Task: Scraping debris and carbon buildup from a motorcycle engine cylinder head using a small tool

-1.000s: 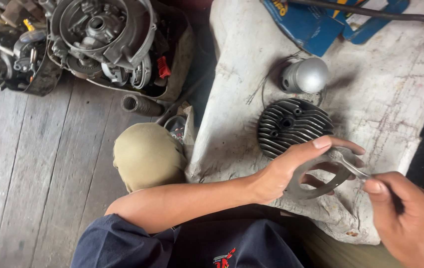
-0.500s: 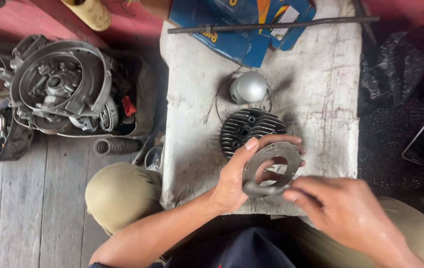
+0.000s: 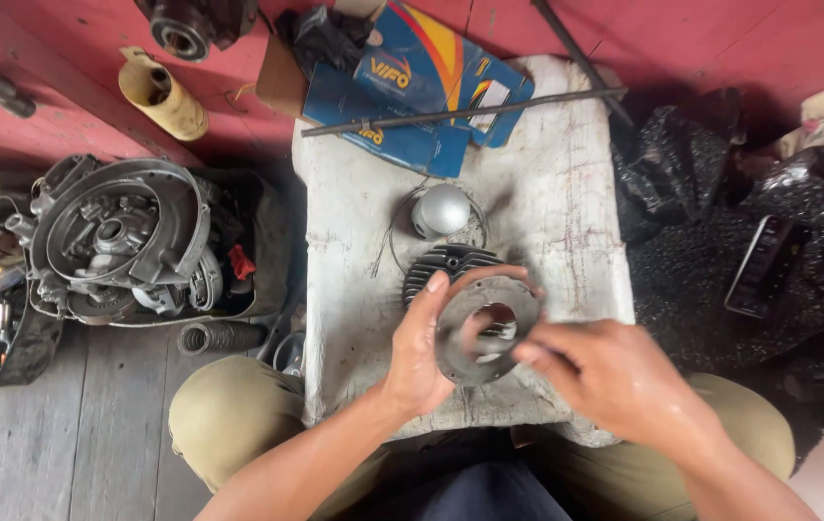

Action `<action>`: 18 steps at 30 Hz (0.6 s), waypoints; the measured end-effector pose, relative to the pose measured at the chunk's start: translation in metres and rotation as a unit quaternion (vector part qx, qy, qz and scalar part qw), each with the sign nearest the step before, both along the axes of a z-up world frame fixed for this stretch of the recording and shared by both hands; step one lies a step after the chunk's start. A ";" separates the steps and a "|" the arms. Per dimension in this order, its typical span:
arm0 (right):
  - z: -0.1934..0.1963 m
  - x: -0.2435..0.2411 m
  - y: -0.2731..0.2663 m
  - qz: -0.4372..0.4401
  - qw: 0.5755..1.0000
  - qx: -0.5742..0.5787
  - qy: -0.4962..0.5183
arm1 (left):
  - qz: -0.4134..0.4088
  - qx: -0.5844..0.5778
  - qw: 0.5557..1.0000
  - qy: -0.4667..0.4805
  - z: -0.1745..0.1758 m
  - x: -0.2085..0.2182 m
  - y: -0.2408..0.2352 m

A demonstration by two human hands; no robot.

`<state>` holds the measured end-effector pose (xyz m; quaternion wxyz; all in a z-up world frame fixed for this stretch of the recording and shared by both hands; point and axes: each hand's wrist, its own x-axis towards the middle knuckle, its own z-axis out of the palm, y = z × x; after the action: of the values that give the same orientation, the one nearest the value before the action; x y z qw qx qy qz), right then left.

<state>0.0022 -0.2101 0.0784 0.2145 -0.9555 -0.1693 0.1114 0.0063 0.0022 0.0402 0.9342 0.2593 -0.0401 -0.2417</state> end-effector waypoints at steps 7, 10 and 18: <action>0.033 0.015 0.006 -0.008 1.000 -0.009 -0.018 | 0.005 -0.010 1.000 0.002 0.025 0.013 0.002; 0.050 0.025 0.008 0.013 1.000 -0.015 -0.017 | 0.003 -0.004 1.000 0.013 0.036 0.025 -0.001; 0.073 0.041 0.027 0.024 0.996 -0.016 -0.080 | 0.026 -0.018 0.999 0.012 0.054 0.070 -0.002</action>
<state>0.0434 -0.1835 0.1514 0.1819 -0.9603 -0.2071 0.0422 0.0764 0.0001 0.0943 0.9452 0.2403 -0.0259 -0.2194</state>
